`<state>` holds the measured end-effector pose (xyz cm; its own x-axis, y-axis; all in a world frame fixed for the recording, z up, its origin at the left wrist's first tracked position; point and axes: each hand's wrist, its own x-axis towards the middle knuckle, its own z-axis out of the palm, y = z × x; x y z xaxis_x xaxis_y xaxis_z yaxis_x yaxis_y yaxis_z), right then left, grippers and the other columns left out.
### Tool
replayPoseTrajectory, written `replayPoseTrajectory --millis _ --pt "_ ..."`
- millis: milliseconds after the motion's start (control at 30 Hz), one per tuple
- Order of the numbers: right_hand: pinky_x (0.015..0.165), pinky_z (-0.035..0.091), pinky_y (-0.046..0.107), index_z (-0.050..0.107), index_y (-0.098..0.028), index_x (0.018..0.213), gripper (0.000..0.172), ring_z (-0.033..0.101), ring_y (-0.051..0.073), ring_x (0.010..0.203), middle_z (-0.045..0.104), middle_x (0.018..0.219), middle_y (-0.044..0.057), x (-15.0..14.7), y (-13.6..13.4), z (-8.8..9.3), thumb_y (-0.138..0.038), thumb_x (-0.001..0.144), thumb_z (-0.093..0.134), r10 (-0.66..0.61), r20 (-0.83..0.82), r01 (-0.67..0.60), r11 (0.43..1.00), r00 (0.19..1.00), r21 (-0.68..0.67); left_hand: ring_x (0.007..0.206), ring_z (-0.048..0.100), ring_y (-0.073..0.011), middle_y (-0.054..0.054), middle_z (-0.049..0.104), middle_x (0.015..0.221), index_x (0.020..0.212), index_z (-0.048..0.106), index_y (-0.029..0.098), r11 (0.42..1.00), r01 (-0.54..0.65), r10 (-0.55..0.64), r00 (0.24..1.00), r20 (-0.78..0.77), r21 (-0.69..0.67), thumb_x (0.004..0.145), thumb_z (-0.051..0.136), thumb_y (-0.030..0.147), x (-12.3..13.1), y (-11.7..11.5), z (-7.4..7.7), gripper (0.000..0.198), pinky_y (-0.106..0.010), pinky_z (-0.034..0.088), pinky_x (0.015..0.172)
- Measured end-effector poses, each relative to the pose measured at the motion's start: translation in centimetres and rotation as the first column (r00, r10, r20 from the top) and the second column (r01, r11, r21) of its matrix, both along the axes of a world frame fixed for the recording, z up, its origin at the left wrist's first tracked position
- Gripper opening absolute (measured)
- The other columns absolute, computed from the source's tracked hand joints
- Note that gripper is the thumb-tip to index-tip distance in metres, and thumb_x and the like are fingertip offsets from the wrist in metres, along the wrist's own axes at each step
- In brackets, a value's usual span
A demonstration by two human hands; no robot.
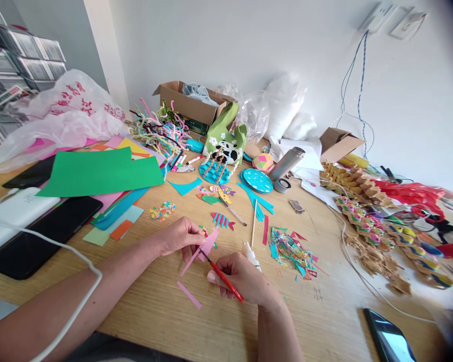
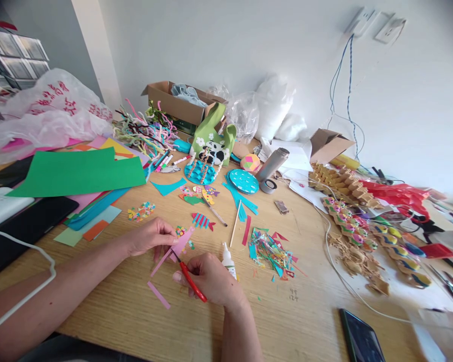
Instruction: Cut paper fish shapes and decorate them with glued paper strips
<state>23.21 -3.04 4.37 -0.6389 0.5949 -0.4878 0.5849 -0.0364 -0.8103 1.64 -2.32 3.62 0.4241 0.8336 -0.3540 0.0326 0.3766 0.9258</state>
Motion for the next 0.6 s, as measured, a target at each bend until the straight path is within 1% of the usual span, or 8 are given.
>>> replayPoseTrajectory --millis 133,367,500,600 --pt "0.036 0.029 0.018 0.054 -0.017 0.061 0.045 0.047 0.009 0.040 0.057 0.050 -0.002 -0.03 -0.08 0.12 -0.058 0.076 0.065 -0.009 0.009 0.009 1.000 1.000 -0.002 0.035 0.054 -0.0104 -0.005 0.070 0.057 0.059 0.065 0.014 1.000 -0.002 0.002 1.000 0.000 -0.009 0.069 0.068 0.040 0.06 -0.01 0.05 0.028 -0.019 0.035 0.033" --pt "0.036 0.027 0.018 0.050 -0.019 0.057 0.046 0.046 0.009 0.039 0.055 0.048 -0.003 -0.23 -0.14 0.48 -0.057 0.077 0.064 -0.013 0.026 0.012 0.999 1.000 0.031 0.039 0.058 -0.0122 -0.006 0.073 0.061 0.060 0.066 0.015 1.000 0.010 -0.010 1.000 -0.006 -0.014 0.072 0.065 0.038 0.09 0.00 0.27 0.026 -0.019 0.036 0.034" --pt "0.037 0.025 0.019 0.049 -0.019 0.056 0.046 0.043 0.009 0.039 0.054 0.047 -0.003 -0.34 -0.10 0.71 -0.057 0.076 0.064 -0.022 0.038 0.020 0.998 0.999 0.053 0.040 0.059 -0.0130 -0.007 0.073 0.061 0.061 0.066 0.015 0.999 0.006 -0.006 1.000 0.018 -0.036 0.072 0.066 0.037 0.09 -0.01 0.20 0.025 -0.019 0.036 0.034" --pt "0.039 0.023 0.019 0.048 -0.019 0.055 0.047 0.042 0.008 0.040 0.052 0.046 -0.004 -0.36 -0.10 0.77 -0.058 0.076 0.063 -0.034 0.049 0.030 0.996 0.998 0.080 0.042 0.061 -0.0138 -0.007 0.072 0.060 0.061 0.066 0.015 0.999 -0.015 0.016 0.999 0.041 -0.031 0.071 0.068 0.037 0.14 -0.01 0.11 0.024 -0.020 0.039 0.037"
